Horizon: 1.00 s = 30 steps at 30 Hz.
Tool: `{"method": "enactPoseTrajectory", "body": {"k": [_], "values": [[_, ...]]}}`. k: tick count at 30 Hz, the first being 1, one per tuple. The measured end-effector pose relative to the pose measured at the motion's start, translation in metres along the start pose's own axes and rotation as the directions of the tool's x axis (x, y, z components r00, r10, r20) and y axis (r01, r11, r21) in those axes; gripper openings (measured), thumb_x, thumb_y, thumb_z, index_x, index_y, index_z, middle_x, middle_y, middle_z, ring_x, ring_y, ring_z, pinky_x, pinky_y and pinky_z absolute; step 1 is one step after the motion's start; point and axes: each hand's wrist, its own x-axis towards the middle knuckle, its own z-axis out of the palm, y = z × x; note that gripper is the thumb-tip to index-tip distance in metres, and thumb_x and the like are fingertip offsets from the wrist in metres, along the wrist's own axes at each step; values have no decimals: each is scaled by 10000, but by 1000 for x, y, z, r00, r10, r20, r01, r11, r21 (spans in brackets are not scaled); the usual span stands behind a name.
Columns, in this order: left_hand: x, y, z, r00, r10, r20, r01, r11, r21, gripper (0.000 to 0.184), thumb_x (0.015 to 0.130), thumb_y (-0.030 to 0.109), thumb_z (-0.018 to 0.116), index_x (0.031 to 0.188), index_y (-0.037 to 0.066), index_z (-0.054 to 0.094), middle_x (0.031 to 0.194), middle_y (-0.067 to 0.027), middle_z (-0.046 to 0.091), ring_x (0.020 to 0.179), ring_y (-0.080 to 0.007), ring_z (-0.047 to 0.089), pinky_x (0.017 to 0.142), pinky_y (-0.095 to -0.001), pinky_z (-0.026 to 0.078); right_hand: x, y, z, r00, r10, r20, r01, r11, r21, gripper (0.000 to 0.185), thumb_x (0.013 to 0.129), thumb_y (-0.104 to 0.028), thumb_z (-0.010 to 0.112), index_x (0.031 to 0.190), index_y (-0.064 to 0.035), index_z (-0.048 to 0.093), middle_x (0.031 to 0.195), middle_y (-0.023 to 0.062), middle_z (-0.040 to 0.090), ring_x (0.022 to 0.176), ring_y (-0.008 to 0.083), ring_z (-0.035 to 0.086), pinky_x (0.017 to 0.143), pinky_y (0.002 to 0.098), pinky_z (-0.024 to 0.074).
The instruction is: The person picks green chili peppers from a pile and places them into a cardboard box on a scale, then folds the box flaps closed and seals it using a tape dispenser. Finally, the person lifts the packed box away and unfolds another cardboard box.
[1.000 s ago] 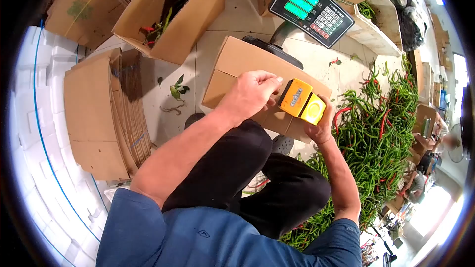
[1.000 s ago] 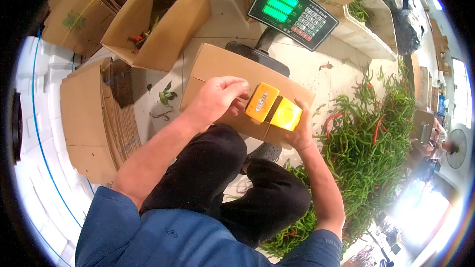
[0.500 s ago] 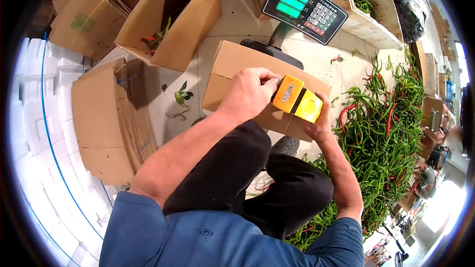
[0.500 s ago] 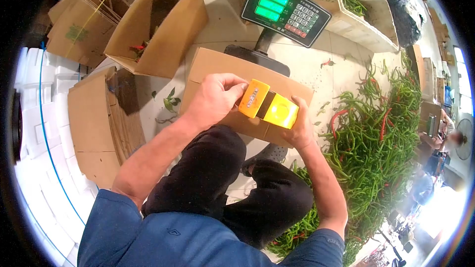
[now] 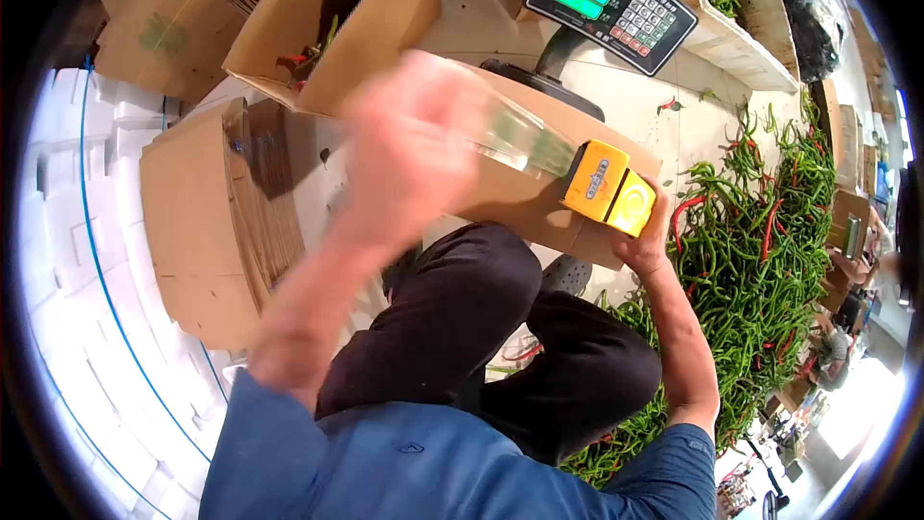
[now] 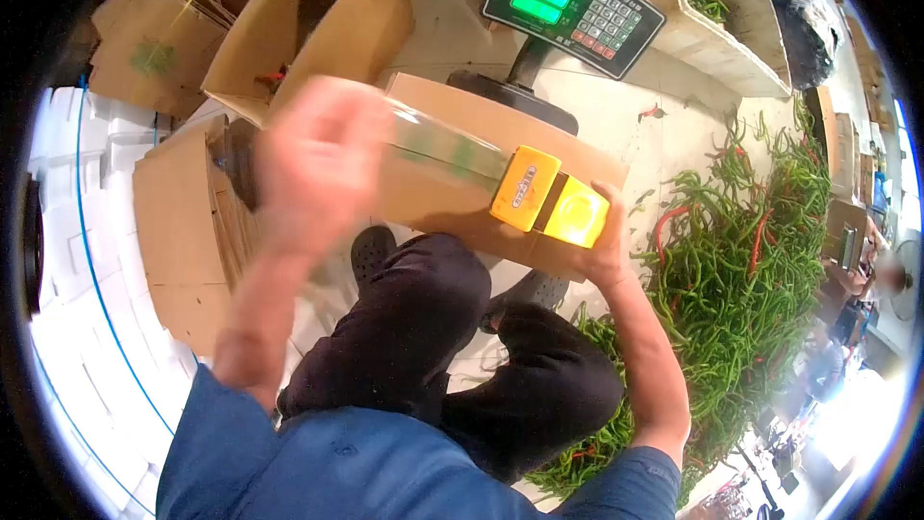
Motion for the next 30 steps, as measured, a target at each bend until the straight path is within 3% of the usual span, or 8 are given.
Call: {"method": "enactPoseTrajectory", "body": {"k": [3,5,9,12,18,21,25,30], "values": [[6,-59,-66,966,-256,-48,252,965,-72,181,994,206,664,951,35,701,722,36,597,667,-36,519,594,-252,439,13,-30,-1,999,-9,33,15,984,-176,709,759,-20,770,1377,12,425,1224,211,577,1098,359,620,952,430,508],[5,-121,-56,919,-389,-60,384,920,-84,207,999,208,646,919,27,708,712,34,597,651,-41,516,595,-237,417,31,-51,4,998,38,48,-22,957,-288,582,790,-26,732,1311,-3,475,1143,244,593,1055,426,614,904,467,508],[-16,-208,-28,835,-550,-2,489,745,-454,211,1009,205,642,919,21,690,724,49,571,666,-53,485,602,-242,410,60,-82,5,973,126,191,-49,931,-362,519,813,-7,702,1273,-5,460,1107,270,584,1011,461,608,861,484,510],[-21,-222,-26,853,-508,-118,441,823,-357,231,1019,216,637,947,2,683,729,41,576,673,-59,490,604,-257,421,71,-95,12,962,144,232,-38,912,-409,542,765,8,715,1247,8,467,1082,249,568,995,450,588,841,475,502],[-26,-243,-31,875,-473,-100,422,848,-321,255,1017,240,651,974,-11,672,726,5,582,664,-86,487,612,-285,436,82,-112,25,954,140,265,10,867,-497,594,725,32,730,1250,12,453,1063,237,559,983,444,584,828,481,500],[-35,-266,-8,869,-488,-83,435,832,-344,237,1009,228,647,983,-7,671,742,-39,613,681,-113,524,648,-296,462,87,-120,26,948,164,274,6,848,-530,468,803,40,652,1233,6,471,1066,262,574,979,471,602,840,488,507],[-46,-284,31,849,-528,16,498,790,-357,244,990,239,649,995,-4,677,837,-101,703,756,-176,628,730,-315,507,81,-112,25,950,142,276,35,835,-550,601,718,18,727,1254,-2,456,1087,240,564,990,446,591,826,487,507],[-52,-278,59,823,-558,106,554,747,-366,270,1013,243,606,1029,-20,667,872,-127,696,822,-189,635,778,-326,500,84,-116,28,957,119,264,44,840,-540,502,768,27,693,1217,2,470,1027,230,570,923,436,608,799,466,514]]}}
